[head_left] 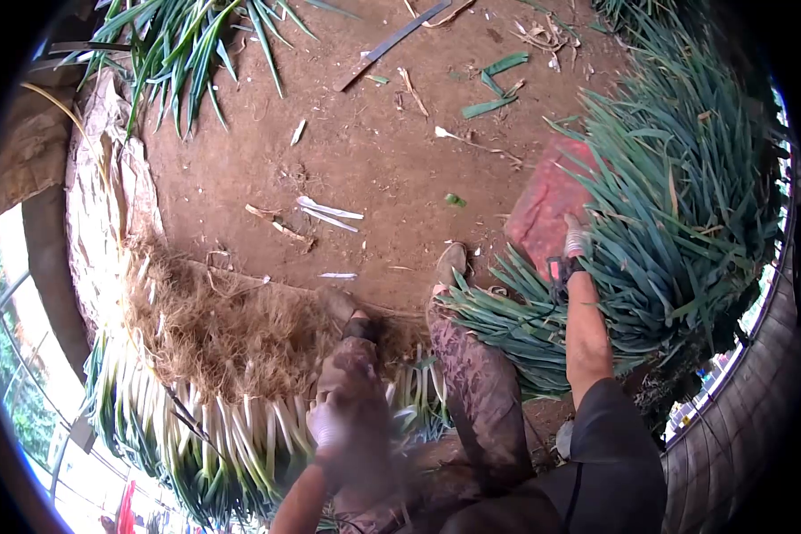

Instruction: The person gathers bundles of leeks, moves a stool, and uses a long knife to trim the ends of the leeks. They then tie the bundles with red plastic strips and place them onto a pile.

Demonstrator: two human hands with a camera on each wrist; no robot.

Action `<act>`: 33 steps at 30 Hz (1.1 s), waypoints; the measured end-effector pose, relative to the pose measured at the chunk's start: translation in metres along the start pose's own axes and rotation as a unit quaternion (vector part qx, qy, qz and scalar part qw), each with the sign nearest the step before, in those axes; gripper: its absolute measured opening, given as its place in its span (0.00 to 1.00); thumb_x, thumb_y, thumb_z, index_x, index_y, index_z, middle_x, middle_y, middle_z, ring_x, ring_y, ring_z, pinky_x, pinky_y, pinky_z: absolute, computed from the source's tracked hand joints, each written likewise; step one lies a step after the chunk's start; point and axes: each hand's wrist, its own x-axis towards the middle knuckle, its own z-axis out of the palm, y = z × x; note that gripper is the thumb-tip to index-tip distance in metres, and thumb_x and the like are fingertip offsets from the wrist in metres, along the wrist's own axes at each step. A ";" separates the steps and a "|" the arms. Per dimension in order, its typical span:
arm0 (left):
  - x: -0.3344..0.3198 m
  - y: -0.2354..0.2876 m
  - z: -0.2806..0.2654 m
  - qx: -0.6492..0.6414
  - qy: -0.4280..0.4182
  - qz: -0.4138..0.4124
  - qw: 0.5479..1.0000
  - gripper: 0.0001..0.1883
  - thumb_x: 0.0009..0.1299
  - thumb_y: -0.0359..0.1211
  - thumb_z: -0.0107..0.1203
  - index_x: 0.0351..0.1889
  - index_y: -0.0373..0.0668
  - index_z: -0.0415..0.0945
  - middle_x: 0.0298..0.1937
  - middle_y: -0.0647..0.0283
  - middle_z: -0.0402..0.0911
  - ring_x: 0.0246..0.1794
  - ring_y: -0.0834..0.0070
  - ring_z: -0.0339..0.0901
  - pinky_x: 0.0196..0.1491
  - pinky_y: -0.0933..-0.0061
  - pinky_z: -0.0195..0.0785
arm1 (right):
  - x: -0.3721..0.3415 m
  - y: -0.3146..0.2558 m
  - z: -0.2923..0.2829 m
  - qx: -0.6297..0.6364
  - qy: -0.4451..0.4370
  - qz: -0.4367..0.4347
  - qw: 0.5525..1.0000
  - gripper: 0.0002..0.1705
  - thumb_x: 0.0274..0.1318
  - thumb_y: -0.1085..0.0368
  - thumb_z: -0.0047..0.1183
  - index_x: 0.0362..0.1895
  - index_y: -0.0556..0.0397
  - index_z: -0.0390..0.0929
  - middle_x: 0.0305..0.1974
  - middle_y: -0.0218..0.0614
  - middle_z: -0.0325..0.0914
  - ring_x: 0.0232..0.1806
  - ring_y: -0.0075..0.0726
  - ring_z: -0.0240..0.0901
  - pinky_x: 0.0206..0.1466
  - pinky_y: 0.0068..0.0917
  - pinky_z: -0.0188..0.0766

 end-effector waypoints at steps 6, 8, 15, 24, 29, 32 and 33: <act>0.001 0.026 -0.017 0.030 -0.079 -0.054 0.995 0.22 0.62 0.55 0.57 0.43 0.50 0.80 0.46 0.57 0.79 0.46 0.54 0.77 0.50 0.55 0.68 | -0.074 -0.054 -0.024 0.362 -0.257 0.145 0.884 0.41 0.40 0.61 0.71 0.60 0.62 0.71 0.56 0.42 0.75 0.51 0.41 0.72 0.58 0.39 0.70; -0.002 0.024 -0.014 -0.034 -0.071 -0.036 0.996 0.21 0.62 0.52 0.59 0.44 0.49 0.80 0.48 0.56 0.78 0.48 0.54 0.76 0.51 0.55 0.67 | -0.145 -0.121 -0.055 0.454 -0.386 0.162 0.786 0.37 0.40 0.63 0.71 0.57 0.64 0.73 0.53 0.42 0.76 0.47 0.37 0.73 0.52 0.37 0.73; -0.008 0.017 0.014 0.017 -0.007 -0.019 1.000 0.22 0.60 0.52 0.62 0.46 0.51 0.81 0.45 0.54 0.80 0.47 0.54 0.78 0.50 0.54 0.67 | -0.382 -0.285 0.051 0.399 -0.591 -0.053 0.699 0.20 0.43 0.57 0.69 0.34 0.61 0.81 0.28 0.32 0.81 0.24 0.28 0.74 0.28 0.27 0.73; -0.012 0.016 0.020 -0.029 -0.027 -0.070 0.997 0.15 0.60 0.49 0.60 0.40 0.55 0.83 0.46 0.62 0.80 0.47 0.58 0.78 0.49 0.57 0.70 | -0.377 -0.317 0.086 0.306 -0.517 -0.119 0.791 0.28 0.38 0.51 0.70 0.34 0.64 0.80 0.27 0.49 0.81 0.30 0.45 0.80 0.35 0.40 0.75; -0.005 0.043 -0.002 0.005 -0.021 -0.035 0.999 0.23 0.58 0.55 0.64 0.42 0.49 0.83 0.38 0.55 0.84 0.40 0.55 0.81 0.45 0.57 0.72 | -0.176 -0.189 0.047 0.329 -0.378 -0.094 0.860 0.25 0.38 0.52 0.72 0.23 0.63 0.77 0.20 0.35 0.76 0.22 0.35 0.69 0.27 0.38 0.68; -0.010 0.072 -0.028 0.032 -0.026 -0.028 0.999 0.23 0.58 0.53 0.64 0.42 0.47 0.83 0.40 0.55 0.83 0.42 0.55 0.80 0.47 0.57 0.72 | -0.055 -0.082 0.029 0.262 -0.297 0.029 0.918 0.23 0.39 0.52 0.71 0.28 0.61 0.81 0.25 0.35 0.79 0.25 0.33 0.70 0.31 0.36 0.71; -0.008 0.054 -0.010 0.020 -0.024 -0.031 0.999 0.24 0.57 0.53 0.64 0.42 0.46 0.82 0.41 0.54 0.83 0.43 0.54 0.80 0.47 0.57 0.71 | -0.028 -0.059 0.012 0.202 -0.232 0.021 0.951 0.24 0.40 0.51 0.70 0.30 0.62 0.81 0.26 0.37 0.80 0.26 0.34 0.72 0.33 0.36 0.72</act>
